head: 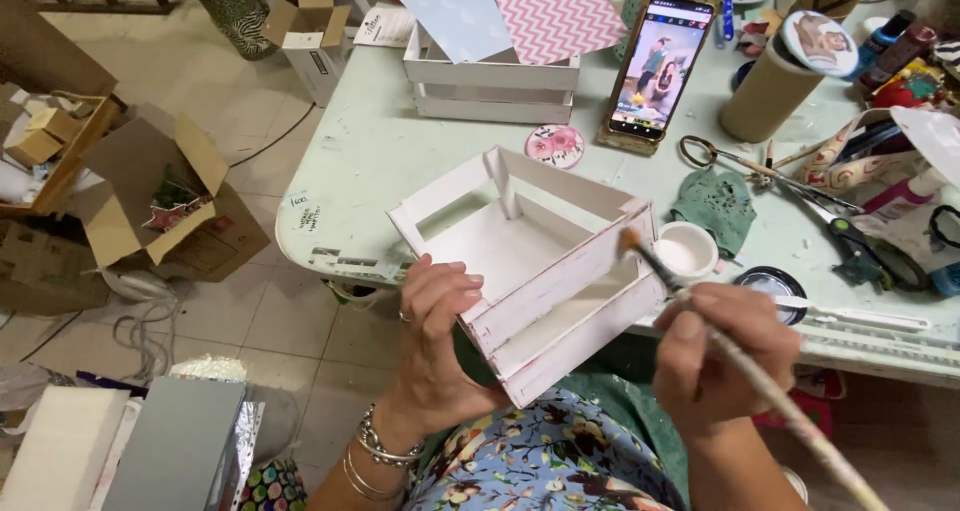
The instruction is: Painting the edges and interior surfaces of a small white wooden crate using a paintbrush and white paint.
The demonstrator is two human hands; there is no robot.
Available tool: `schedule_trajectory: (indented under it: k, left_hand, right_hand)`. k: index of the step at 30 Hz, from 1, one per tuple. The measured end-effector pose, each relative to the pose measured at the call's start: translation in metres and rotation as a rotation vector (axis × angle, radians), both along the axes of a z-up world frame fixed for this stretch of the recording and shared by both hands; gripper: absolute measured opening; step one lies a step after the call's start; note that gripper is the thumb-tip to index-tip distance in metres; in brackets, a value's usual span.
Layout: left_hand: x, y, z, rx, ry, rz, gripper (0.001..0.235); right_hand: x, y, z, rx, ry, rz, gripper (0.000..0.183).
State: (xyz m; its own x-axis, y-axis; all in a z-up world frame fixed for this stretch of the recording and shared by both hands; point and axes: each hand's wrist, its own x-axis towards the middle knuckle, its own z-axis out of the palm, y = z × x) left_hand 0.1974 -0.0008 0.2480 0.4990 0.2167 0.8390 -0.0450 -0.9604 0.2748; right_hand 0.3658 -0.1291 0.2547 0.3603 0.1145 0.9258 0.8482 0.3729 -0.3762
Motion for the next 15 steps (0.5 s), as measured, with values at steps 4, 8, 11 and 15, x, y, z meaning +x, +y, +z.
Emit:
schedule_trajectory:
  k: [4,8,11,15]
  left_hand:
    - [0.002,-0.006,0.005,0.011,-0.003,0.036,0.083]
    - [0.004,-0.005,0.002,-0.008,-0.008,0.009,0.084]
    - [0.002,-0.005,0.006,-0.006,-0.013,0.037,0.085]
    - [0.002,-0.001,0.009,-0.047,-0.008,0.010,0.092]
  right_hand:
    - [-0.037,-0.002,0.003,-0.042,-0.056,0.548,0.019]
    - [-0.045,-0.011,0.000,-0.221,-0.055,0.400,0.012]
    - [-0.013,0.000,-0.011,0.069,0.123,0.408,0.018]
    - [0.017,0.007,0.008,-0.047,-0.026,-0.024,0.018]
